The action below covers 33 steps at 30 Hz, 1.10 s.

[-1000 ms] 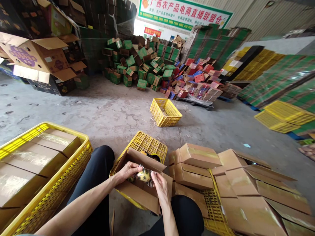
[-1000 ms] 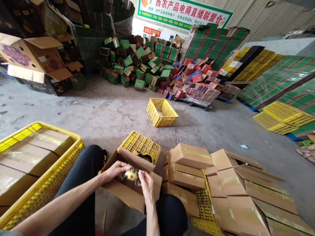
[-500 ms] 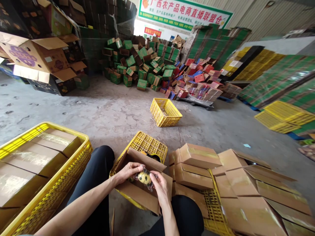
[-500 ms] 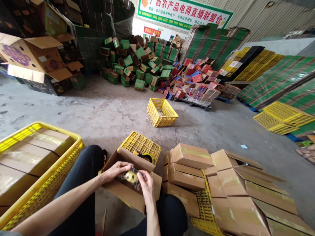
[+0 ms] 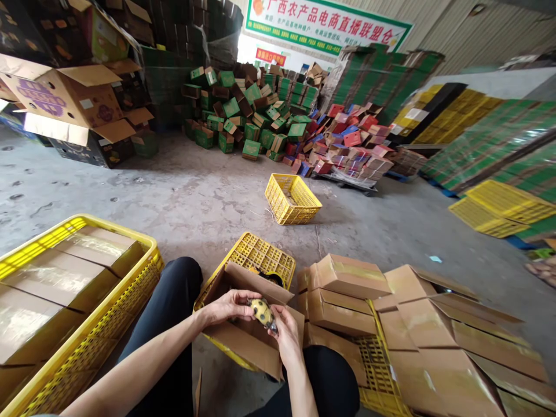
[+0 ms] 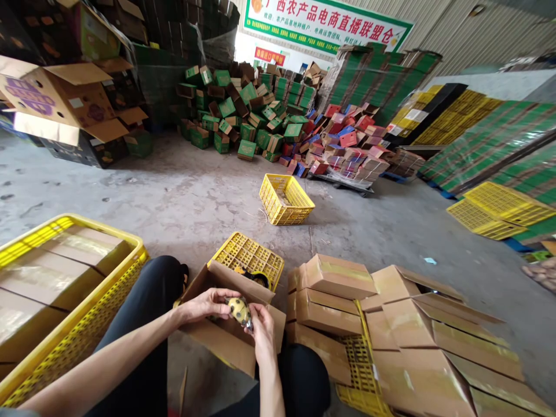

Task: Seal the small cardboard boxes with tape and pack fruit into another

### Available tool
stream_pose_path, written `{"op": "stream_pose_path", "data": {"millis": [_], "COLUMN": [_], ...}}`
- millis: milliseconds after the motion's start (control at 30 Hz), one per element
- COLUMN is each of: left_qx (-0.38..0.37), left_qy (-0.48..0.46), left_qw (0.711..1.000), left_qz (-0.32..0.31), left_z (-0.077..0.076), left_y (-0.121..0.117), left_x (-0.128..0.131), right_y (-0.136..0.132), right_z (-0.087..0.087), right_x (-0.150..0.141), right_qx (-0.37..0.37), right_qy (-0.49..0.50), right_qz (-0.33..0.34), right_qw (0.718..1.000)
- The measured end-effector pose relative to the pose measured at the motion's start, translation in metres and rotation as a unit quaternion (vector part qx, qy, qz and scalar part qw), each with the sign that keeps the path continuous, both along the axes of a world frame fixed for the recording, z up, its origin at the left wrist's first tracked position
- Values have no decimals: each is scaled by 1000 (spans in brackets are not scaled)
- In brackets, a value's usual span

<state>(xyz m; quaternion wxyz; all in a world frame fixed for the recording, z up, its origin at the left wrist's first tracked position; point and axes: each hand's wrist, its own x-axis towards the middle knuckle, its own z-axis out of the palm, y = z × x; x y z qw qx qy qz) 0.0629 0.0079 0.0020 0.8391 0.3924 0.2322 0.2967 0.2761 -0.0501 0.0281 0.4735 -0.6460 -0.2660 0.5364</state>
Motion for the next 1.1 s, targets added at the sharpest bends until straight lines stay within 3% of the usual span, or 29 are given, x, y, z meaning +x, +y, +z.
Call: {"op": "stream_pose_path", "data": {"millis": [367,500,700,933,1100], "left_qx": [-11,-7,-6,-19,-9], "left_qy": [34,53,56,92,151], "left_qw": [997,994,996,995,988], "left_qz": [72,99,72,38,19], "left_z": [-2,-1,3,7,5], "left_y": [3,4,3,1,1], "left_x": [1,2,1,2,3], "right_y": [0,1,3,8,6], "right_z": [-7,-4,-3,-17,-15], "right_x": [3,4,-1,2,6], "right_qx": [0,48,74,63,59], "right_qy": [3,6,-15,-31,-138], "right_qz": [36,45,107,70,74], "right_qw": [999,998,991,995,986]}}
